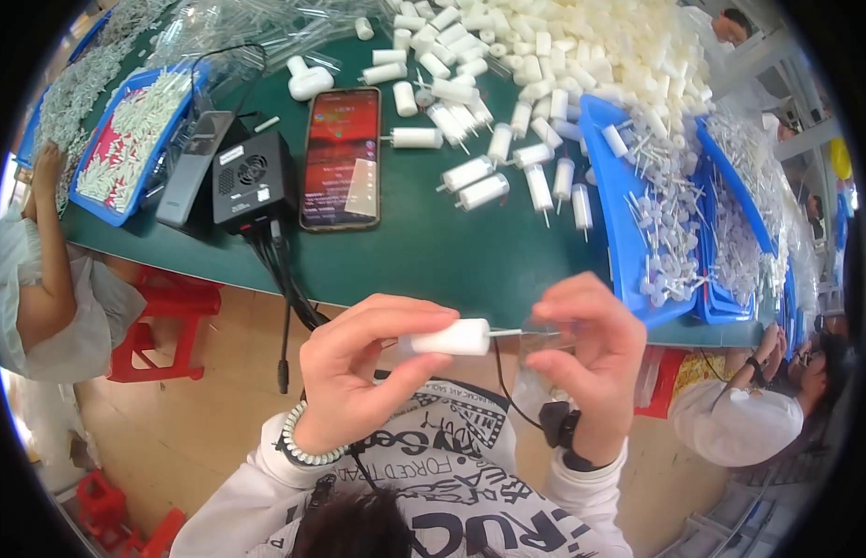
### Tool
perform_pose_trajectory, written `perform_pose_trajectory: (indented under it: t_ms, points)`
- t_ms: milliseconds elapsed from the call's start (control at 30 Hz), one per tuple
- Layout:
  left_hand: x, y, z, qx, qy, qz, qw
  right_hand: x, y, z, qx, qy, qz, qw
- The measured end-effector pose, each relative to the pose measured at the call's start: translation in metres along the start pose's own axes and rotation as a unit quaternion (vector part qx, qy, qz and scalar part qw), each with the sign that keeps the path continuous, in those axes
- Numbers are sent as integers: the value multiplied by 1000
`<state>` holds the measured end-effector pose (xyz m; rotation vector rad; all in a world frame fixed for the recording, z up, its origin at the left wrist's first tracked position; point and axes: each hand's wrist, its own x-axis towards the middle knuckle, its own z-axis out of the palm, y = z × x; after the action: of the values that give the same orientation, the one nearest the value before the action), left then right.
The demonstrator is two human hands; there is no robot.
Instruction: Assembling small white plastic cylindrical housings with internal component parts.
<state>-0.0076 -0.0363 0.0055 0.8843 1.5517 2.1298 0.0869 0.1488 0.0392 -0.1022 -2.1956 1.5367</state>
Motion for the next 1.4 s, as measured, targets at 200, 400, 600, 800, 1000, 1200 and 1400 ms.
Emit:
perform_pose_trajectory:
  t_ms: [200,400,600,800,1000,1200,1400]
  points:
    - [3,-4,9,116,-46,40,991,-21,2,7,115,44,76,989]
    - [0,-8,13,103,-19,22,994,-30,9,-1,31,79,50,995]
    - [6,-8,17,182,-53,76,979,-33,16,3,72,26,72,994]
    - [7,-9,19,187,-63,66,978,-36,18,8,196,96,163,962]
    - [9,-6,17,218,-100,49,970,-34,16,0,-50,38,41,997]
    - [9,-5,22,194,-93,6,977,-37,16,3,-52,62,63,995]
    - [10,-6,18,262,-111,79,955,-42,14,7,109,35,177,977]
